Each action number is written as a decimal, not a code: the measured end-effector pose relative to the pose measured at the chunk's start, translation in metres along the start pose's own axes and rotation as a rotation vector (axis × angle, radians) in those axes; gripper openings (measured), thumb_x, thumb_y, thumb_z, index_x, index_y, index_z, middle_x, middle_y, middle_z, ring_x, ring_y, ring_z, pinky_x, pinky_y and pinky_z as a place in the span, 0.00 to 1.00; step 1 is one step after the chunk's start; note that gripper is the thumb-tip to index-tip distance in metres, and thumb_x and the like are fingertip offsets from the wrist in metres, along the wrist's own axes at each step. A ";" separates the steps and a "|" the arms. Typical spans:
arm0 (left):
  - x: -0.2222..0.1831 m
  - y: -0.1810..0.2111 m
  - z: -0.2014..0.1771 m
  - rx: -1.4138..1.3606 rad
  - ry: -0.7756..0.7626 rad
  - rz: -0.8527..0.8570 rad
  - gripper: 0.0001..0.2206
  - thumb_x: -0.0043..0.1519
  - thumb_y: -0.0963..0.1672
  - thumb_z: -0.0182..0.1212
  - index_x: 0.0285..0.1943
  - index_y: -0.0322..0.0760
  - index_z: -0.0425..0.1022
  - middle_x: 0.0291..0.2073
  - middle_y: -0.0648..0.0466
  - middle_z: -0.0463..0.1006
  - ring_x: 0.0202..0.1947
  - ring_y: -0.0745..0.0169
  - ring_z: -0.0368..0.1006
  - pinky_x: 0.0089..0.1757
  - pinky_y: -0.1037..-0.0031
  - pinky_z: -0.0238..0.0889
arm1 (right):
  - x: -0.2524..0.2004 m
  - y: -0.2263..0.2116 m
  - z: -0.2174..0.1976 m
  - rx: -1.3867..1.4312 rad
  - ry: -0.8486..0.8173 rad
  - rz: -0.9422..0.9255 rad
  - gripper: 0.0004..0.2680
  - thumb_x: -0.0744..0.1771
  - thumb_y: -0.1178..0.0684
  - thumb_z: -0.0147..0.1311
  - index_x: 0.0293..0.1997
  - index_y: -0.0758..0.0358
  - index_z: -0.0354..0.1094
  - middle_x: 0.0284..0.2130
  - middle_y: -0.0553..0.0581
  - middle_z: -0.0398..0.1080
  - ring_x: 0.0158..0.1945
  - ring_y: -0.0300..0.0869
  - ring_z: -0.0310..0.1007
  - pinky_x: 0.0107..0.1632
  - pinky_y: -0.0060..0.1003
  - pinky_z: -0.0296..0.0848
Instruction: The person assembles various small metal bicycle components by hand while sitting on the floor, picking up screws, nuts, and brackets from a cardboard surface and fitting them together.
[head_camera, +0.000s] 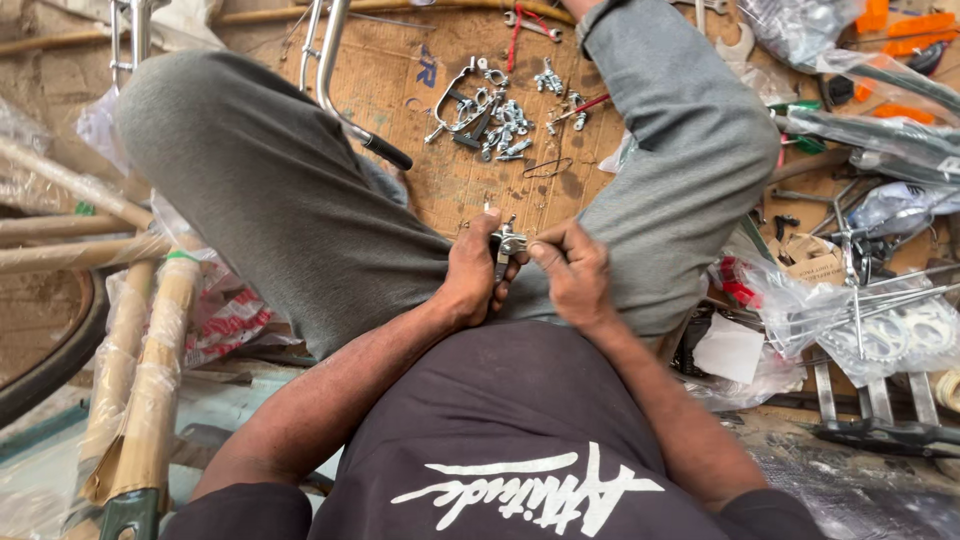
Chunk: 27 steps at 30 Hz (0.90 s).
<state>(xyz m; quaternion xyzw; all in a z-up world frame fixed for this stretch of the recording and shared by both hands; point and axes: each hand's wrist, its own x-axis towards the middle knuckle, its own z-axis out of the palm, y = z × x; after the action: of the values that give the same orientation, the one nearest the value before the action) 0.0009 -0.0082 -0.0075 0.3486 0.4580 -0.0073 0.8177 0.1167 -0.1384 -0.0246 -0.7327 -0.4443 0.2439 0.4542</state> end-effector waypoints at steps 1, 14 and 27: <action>0.001 0.000 0.000 -0.010 -0.001 -0.010 0.30 0.68 0.58 0.37 0.28 0.34 0.74 0.14 0.55 0.67 0.09 0.66 0.58 0.12 0.72 0.50 | -0.003 0.001 0.006 0.205 0.083 0.125 0.04 0.70 0.58 0.58 0.40 0.66 0.69 0.25 0.54 0.71 0.28 0.37 0.65 0.32 0.33 0.66; 0.000 0.010 0.009 0.112 -0.155 0.011 0.33 0.66 0.62 0.36 0.29 0.34 0.74 0.14 0.56 0.67 0.08 0.68 0.59 0.13 0.74 0.52 | 0.092 -0.059 -0.078 -0.413 -0.329 -0.533 0.04 0.62 0.54 0.65 0.34 0.56 0.74 0.27 0.50 0.75 0.32 0.43 0.72 0.36 0.45 0.72; 0.003 -0.005 -0.004 0.023 -0.147 0.130 0.30 0.69 0.58 0.39 0.31 0.31 0.73 0.14 0.54 0.67 0.09 0.68 0.59 0.12 0.74 0.50 | 0.045 -0.002 -0.032 -0.222 -0.154 -0.361 0.06 0.66 0.54 0.64 0.30 0.60 0.71 0.19 0.50 0.69 0.20 0.38 0.64 0.24 0.39 0.65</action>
<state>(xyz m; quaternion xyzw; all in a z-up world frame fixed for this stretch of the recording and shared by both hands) -0.0020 -0.0085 -0.0139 0.3856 0.3733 0.0148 0.8436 0.1619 -0.1126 -0.0060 -0.6659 -0.6258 0.1637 0.3717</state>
